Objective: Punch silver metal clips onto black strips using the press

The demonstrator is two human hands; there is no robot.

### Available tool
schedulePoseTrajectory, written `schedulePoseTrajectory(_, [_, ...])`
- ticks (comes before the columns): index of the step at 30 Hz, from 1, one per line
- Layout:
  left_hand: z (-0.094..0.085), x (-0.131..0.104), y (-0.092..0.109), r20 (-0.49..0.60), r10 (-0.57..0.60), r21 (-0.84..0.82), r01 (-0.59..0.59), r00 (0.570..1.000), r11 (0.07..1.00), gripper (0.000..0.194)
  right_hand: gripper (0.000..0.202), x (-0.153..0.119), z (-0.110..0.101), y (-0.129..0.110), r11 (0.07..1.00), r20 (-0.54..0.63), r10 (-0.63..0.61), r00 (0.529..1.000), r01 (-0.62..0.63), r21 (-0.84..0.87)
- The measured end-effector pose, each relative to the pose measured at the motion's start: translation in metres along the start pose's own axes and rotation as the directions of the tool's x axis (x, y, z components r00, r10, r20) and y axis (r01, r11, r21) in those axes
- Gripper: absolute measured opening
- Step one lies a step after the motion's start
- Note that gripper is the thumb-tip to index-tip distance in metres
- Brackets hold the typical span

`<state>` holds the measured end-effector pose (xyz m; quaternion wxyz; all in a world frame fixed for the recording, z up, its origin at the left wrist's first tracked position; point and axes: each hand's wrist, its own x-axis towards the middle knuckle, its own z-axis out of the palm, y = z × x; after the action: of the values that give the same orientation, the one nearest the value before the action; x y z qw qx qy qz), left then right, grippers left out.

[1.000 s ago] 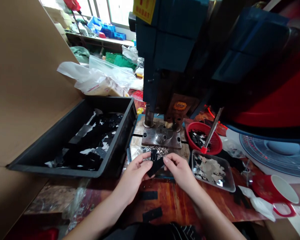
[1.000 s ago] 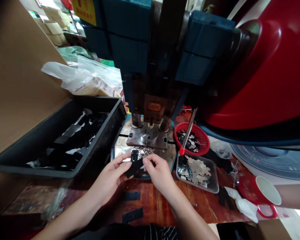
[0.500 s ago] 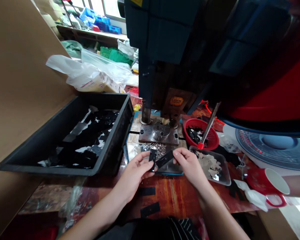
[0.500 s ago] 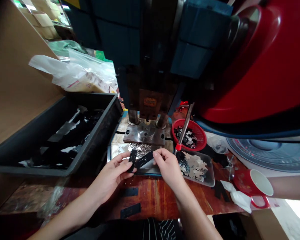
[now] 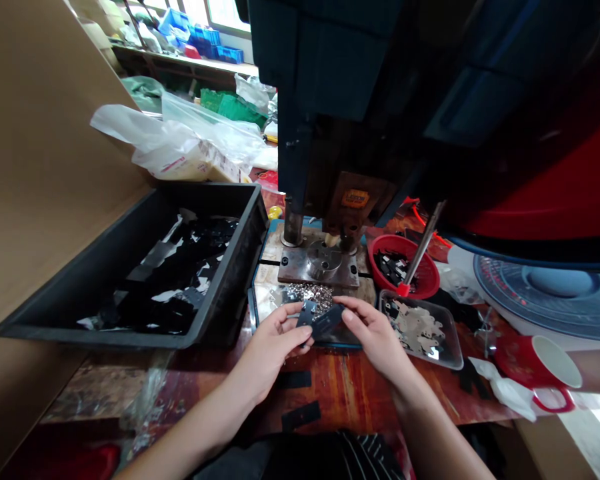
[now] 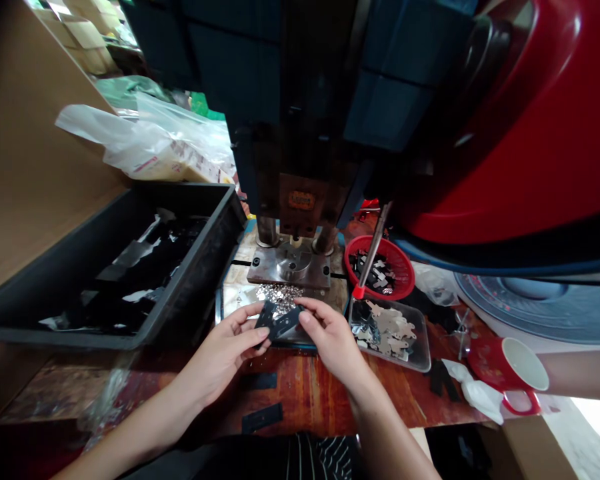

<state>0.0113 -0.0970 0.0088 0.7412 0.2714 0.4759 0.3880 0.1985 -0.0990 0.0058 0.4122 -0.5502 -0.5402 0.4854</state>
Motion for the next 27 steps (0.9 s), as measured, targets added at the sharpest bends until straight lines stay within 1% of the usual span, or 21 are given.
schedulePoseTrajectory(2, [0.001,0.0,0.001,-0.01,-0.009,-0.007,0.008,1.0,1.0,0.046,0.036,0.0,0.0,0.002,1.0,-0.024,-0.031,0.999,0.031,-0.006])
schedulePoseTrajectory(4, [0.001,-0.001,0.001,-0.016,-0.025,-0.009,0.025,1.0,1.0,0.043,0.032,0.001,0.002,0.004,0.998,-0.096,-0.041,0.995,0.037,-0.041])
schedulePoseTrajectory(7, [0.002,-0.001,0.001,-0.02,-0.036,-0.01,0.036,0.999,0.999,0.038,0.043,0.004,0.006,0.005,0.995,-0.173,0.013,0.985,-0.03,-0.097])
schedulePoseTrajectory(10, [0.001,0.001,0.0,-0.032,-0.028,-0.021,0.028,0.999,0.999,0.035,0.048,0.006,0.009,0.004,0.991,-0.175,0.065,0.982,-0.084,-0.105])
schedulePoseTrajectory(15, [0.001,0.003,-0.002,-0.045,-0.005,-0.033,0.004,0.999,0.999,0.037,0.049,0.007,0.012,0.003,0.991,-0.178,0.06,0.982,-0.08,-0.108])
schedulePoseTrajectory(17, [0.002,0.004,-0.002,-0.061,0.026,-0.024,-0.027,0.998,0.999,0.038,0.047,0.007,0.013,0.005,0.992,-0.16,0.063,0.985,-0.08,-0.097])
schedulePoseTrajectory(19, [0.003,0.005,-0.002,-0.078,0.053,-0.019,-0.055,0.996,0.998,0.037,0.04,0.008,0.014,0.007,0.995,-0.141,0.061,0.988,-0.072,-0.074])
schedulePoseTrajectory(21, [0.003,0.008,0.0,-0.099,0.08,-0.02,-0.083,0.992,0.996,0.037,0.032,0.01,0.015,0.006,0.997,-0.114,0.023,0.993,-0.031,-0.07])
schedulePoseTrajectory(24, [0.001,0.013,0.007,-0.132,0.124,-0.022,-0.127,0.983,0.992,0.04,0.024,0.023,0.012,0.001,0.989,-0.061,-0.083,0.995,0.074,-0.127])
schedulePoseTrajectory(25, [0.0,0.014,0.009,-0.141,0.137,-0.022,-0.141,0.98,0.99,0.041,0.023,0.03,0.01,-0.001,0.983,-0.065,-0.118,0.991,0.107,-0.153])
schedulePoseTrajectory(27, [-0.001,0.015,0.014,-0.151,0.155,-0.027,-0.161,0.976,0.987,0.04,0.021,0.049,0.006,-0.005,0.967,-0.12,-0.187,0.975,0.161,-0.199])
